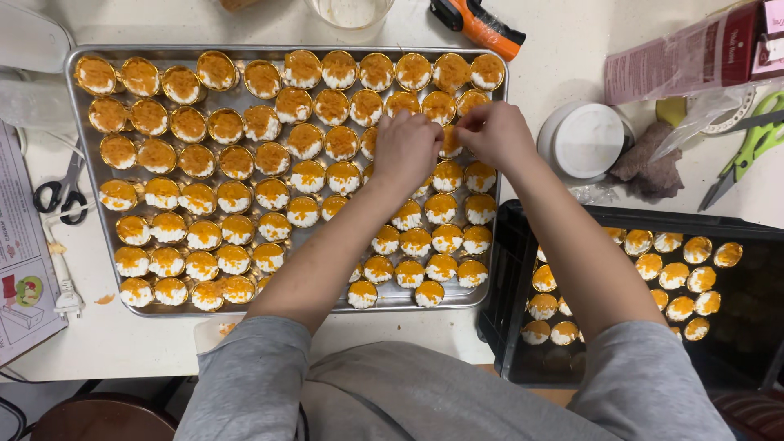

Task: The person sprinkles an orange crumb topping onto rows of small pastries in foil cups arranged on two metal baking trays. The person repeatedly reaches for more crumbs from a container and distributes them over the pastries.

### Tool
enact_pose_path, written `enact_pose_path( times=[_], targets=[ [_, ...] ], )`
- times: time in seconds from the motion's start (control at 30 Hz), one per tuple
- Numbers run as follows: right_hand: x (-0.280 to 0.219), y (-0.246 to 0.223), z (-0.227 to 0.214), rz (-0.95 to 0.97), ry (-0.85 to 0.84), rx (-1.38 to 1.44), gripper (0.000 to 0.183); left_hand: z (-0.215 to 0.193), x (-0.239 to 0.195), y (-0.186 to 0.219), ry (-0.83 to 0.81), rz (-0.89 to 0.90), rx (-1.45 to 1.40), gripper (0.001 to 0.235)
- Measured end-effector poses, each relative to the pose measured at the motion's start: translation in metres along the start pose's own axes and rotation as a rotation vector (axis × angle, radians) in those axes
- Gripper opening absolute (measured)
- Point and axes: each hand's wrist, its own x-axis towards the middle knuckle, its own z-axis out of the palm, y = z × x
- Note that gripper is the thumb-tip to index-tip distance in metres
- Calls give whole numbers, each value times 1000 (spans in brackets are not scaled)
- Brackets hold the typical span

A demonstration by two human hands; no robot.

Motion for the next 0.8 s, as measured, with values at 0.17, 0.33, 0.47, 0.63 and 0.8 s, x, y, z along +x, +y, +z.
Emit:
enact_pose_path(
  times=[0.17,0.33,0.47,0.63,0.8],
  targets=[
    [-7,-8,-2,0,57,-82,15,3,1,-3,14,-10,-31,11],
    [-11,-5,-7,-63,44,-135,18,4,-5,-8,-9,-46,-97,11],
    [-14,-4,-5,-155,18,-169,23,7,-6,-9,2,3,-116,15],
    [-16,-4,-9,-145,63,-159,21,6,-14,-12,119,137,-143,23],
    [-18,-3,-9,-142,33,-154,20,7,-19,-15,80,164,-25,22]
  ],
)
